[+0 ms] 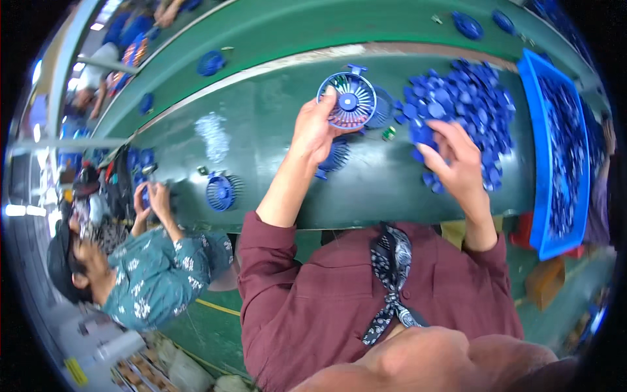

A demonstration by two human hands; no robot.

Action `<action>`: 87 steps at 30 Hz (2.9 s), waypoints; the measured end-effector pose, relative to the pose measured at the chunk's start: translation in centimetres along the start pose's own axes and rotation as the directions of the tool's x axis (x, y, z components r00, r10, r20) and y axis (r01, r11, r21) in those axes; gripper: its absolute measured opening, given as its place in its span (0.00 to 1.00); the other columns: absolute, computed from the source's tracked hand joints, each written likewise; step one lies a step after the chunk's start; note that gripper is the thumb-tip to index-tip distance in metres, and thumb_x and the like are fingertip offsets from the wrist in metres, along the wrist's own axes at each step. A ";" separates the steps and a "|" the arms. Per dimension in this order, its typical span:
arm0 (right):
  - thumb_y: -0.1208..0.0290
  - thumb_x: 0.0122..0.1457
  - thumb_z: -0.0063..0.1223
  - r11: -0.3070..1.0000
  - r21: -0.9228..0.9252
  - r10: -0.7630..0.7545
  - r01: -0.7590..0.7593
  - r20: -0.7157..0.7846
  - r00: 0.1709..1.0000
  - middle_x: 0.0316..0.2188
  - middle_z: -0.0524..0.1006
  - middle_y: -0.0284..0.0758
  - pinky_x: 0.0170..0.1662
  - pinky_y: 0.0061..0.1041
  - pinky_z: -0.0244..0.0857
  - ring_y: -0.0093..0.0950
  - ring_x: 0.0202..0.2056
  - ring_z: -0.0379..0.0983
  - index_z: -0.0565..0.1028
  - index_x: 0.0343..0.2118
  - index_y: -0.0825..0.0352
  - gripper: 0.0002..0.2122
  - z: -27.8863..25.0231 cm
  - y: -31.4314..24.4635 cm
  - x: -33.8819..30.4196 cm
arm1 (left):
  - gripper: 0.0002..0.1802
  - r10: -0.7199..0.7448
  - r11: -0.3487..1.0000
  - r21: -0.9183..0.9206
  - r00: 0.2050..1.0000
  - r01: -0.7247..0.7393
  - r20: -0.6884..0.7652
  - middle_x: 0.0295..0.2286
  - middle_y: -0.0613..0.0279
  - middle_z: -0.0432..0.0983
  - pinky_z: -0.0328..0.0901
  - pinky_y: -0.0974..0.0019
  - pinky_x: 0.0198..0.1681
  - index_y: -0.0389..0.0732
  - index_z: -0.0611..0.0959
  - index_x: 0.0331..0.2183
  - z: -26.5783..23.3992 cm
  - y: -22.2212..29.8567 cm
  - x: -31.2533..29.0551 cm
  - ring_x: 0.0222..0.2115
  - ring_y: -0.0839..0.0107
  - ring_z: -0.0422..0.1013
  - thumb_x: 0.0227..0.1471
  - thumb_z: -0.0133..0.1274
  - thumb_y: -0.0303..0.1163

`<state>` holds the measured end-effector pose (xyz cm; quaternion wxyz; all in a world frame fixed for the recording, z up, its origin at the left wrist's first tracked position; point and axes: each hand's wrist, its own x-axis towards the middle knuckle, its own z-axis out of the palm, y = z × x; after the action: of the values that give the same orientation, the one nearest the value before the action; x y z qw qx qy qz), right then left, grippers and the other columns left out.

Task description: Assembling small blue portable fans by inserting the fan blades and snapping the housing together.

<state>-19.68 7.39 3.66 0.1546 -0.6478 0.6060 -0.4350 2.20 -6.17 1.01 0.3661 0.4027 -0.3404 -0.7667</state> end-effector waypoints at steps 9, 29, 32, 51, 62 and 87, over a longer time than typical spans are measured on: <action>0.72 0.46 0.61 0.937 -0.266 -0.220 0.227 0.054 0.974 0.28 0.68 0.37 0.27 0.31 0.67 0.35 0.28 0.71 0.73 0.40 0.65 0.17 2.1 -1.1 1.4 | 0.25 -0.004 1.000 -0.005 0.995 0.005 0.104 0.35 0.61 0.76 0.71 0.67 0.35 0.38 0.76 0.40 4.9 -4.2 -1.8 0.33 0.74 0.74 0.60 0.41 0.52; 0.66 0.48 0.66 0.894 0.242 0.290 -0.377 0.328 0.899 0.22 0.71 0.26 0.20 0.15 0.54 0.12 0.19 0.61 0.74 0.39 0.71 0.18 2.3 1.9 -2.7 | 0.16 0.297 0.740 0.546 0.919 -0.392 0.258 0.29 0.59 0.75 0.67 0.71 0.34 0.33 0.75 0.40 2.9 -6.1 -5.6 0.29 0.77 0.70 0.50 0.58 0.30; 0.66 0.49 0.65 0.892 0.241 0.290 -0.382 0.344 0.893 0.21 0.70 0.26 0.21 0.16 0.55 0.13 0.20 0.62 0.74 0.38 0.70 0.17 2.3 2.5 -3.0 | 0.16 0.275 0.711 0.573 0.911 -0.407 0.306 0.28 0.57 0.75 0.67 0.69 0.34 0.33 0.75 0.39 3.6 -6.2 -5.4 0.29 0.74 0.71 0.49 0.58 0.30; 0.64 0.53 0.59 0.985 -0.134 0.099 -0.104 -0.046 0.994 0.30 0.78 0.39 0.32 0.24 0.68 0.24 0.29 0.74 0.71 0.45 0.73 0.21 -0.6 13.0 8.8 | 0.23 0.416 0.152 0.936 0.879 -0.317 0.231 0.41 0.48 0.71 0.67 0.58 0.41 0.32 0.72 0.46 1.1 -2.2 4.5 0.40 0.54 0.71 0.49 0.55 0.34; 0.69 0.46 0.61 0.737 -0.670 0.090 0.087 0.225 0.970 0.28 0.74 0.43 0.29 0.35 0.70 0.40 0.30 0.75 0.70 0.32 0.67 0.13 0.3 7.5 2.9 | 0.11 0.317 0.493 0.840 0.946 -0.226 0.068 0.26 0.52 0.76 0.68 0.60 0.29 0.33 0.75 0.34 0.3 -1.9 5.9 0.24 0.61 0.74 0.55 0.48 0.32; 0.69 0.47 0.60 0.920 -0.304 -0.223 0.246 0.110 0.969 0.29 0.69 0.36 0.29 0.34 0.67 0.36 0.32 0.70 0.71 0.37 0.64 0.14 2.7 0.3 1.8 | 0.18 -0.008 1.000 -0.017 0.991 0.010 0.131 0.33 0.65 0.75 0.72 0.66 0.34 0.39 0.77 0.39 4.7 -4.6 -2.0 0.31 0.76 0.73 0.58 0.49 0.46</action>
<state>-18.06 4.77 2.61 0.0180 -0.7475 0.5796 -0.3239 -2.37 -1.15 0.08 0.3431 0.3499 -0.3548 -0.7962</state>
